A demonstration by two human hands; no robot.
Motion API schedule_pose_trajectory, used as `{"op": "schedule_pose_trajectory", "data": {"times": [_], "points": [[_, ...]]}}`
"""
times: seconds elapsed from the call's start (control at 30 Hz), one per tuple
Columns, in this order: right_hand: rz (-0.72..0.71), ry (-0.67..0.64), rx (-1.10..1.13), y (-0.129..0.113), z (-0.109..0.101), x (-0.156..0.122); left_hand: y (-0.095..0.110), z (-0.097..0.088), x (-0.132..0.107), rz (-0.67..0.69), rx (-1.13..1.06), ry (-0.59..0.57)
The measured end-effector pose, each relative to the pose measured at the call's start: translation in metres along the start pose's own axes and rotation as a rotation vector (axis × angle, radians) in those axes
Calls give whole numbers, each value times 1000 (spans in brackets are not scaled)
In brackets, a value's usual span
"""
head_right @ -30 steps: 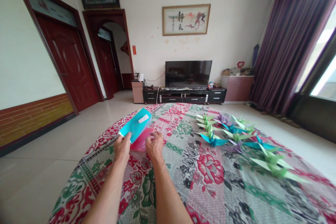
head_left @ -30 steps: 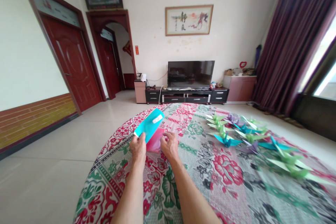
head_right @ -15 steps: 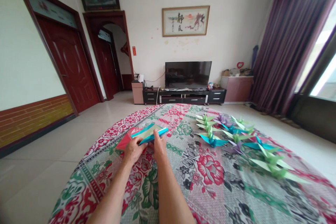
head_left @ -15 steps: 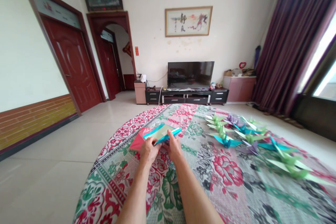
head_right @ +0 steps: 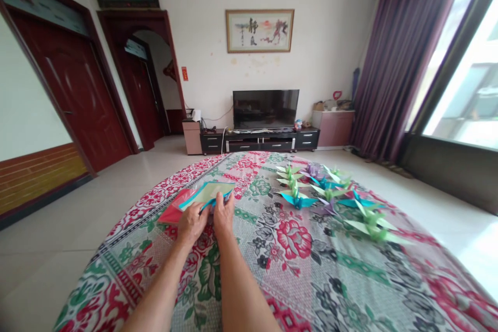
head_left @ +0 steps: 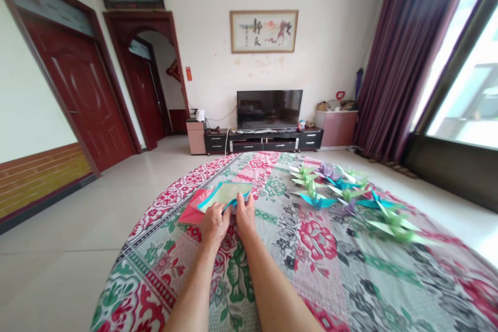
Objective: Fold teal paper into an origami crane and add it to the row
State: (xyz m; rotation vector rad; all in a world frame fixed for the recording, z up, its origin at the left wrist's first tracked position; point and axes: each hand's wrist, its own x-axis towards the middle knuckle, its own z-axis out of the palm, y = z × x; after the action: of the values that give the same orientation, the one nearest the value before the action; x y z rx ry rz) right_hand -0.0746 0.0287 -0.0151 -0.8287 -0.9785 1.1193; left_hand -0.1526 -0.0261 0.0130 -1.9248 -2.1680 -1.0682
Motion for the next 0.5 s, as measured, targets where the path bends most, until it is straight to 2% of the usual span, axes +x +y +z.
{"op": "schedule_pose_trajectory", "data": {"times": [0.1,0.23,0.3,0.5], "points": [[-14,20,128,-5,-1,-10,1,6,-1,-8,22,25],[-44,-22,162,-13,-8,-24,4,13,-3,8,45,0],[-66,-19,104,-16,-15,-29,8,17,-5,45,51,-14],[17,199,-250,-25,-39,-32,23,22,-13,129,55,-15]]}}
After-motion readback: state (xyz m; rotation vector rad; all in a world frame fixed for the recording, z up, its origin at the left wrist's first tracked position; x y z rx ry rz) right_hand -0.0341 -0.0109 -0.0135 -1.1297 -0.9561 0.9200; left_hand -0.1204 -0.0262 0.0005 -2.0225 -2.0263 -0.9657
